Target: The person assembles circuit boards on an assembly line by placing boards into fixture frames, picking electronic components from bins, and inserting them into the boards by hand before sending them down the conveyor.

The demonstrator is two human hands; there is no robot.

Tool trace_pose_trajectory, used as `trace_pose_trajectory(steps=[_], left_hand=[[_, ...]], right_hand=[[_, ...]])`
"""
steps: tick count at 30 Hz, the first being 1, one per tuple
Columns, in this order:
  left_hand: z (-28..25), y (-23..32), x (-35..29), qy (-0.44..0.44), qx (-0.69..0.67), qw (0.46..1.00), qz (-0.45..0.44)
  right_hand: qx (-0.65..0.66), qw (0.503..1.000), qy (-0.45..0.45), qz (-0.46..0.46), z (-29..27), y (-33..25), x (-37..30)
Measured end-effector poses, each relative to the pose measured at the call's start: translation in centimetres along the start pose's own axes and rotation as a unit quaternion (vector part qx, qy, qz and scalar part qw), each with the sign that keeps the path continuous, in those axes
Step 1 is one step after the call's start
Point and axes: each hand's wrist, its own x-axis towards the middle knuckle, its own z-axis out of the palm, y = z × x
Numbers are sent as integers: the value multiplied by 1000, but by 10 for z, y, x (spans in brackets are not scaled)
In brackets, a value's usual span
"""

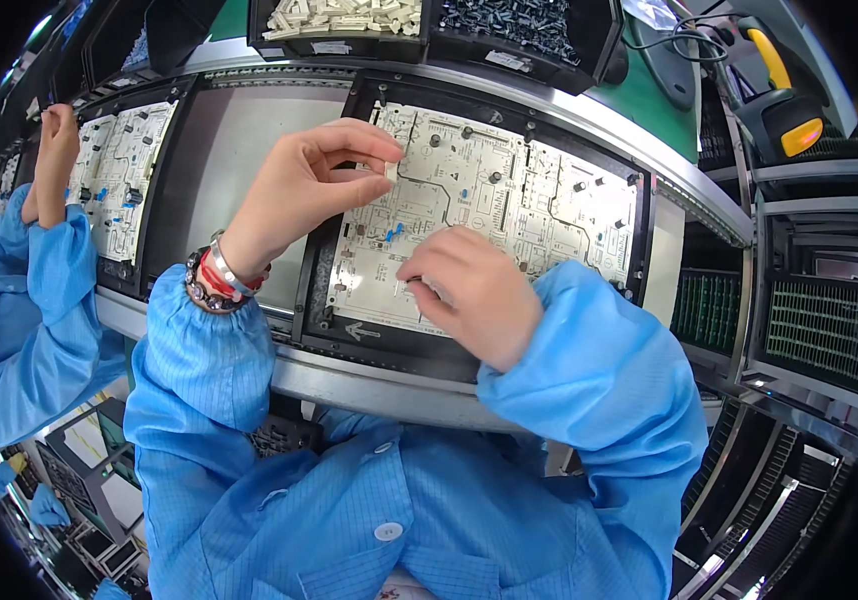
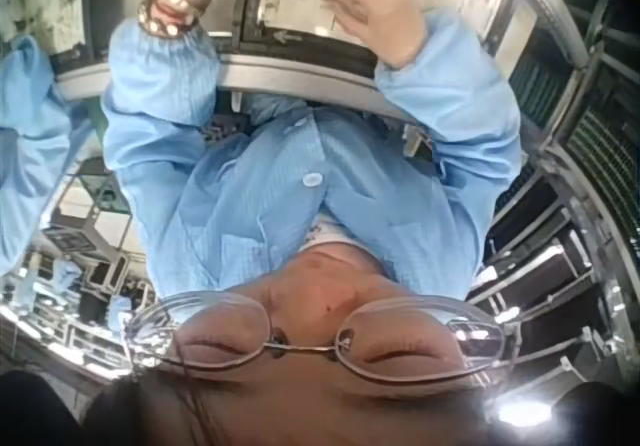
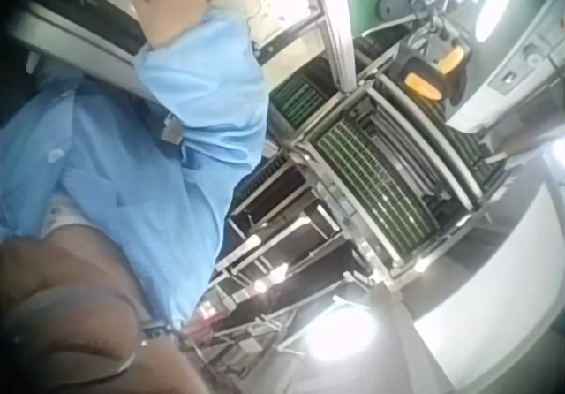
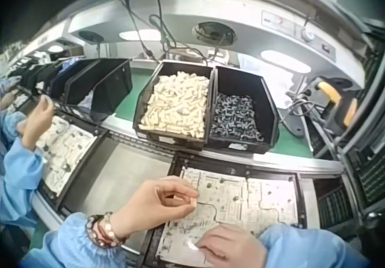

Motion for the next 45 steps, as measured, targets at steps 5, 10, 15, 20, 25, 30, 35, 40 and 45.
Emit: trace_pose_trajectory(steps=[5,10,15,20,25,30,35,40,45], left_hand=[[4,2,-1,20,16,1000,8],[6,2,-2,27,11,1000,7],[10,-1,1,27,6,1000,10],[19,0,2,46,4,999,26],[25,-8,1,27,65,996,48],[53,4,15,19,166,983,80],[80,-1,33,-35,301,945,122],[88,2,35,-61,340,934,89],[93,7,41,-86,393,908,112]], right_hand=[[-14,999,30,10,13,3,-2],[-7,999,37,18,12,2,-4],[-22,998,66,13,16,4,-6],[-71,995,60,-39,15,8,-9],[-86,992,79,-51,-28,8,-10],[-83,970,220,68,-92,29,-24],[-77,963,247,71,-120,28,-31],[-106,960,260,3,-129,33,-36],[-110,959,261,-4,-137,33,-42]])
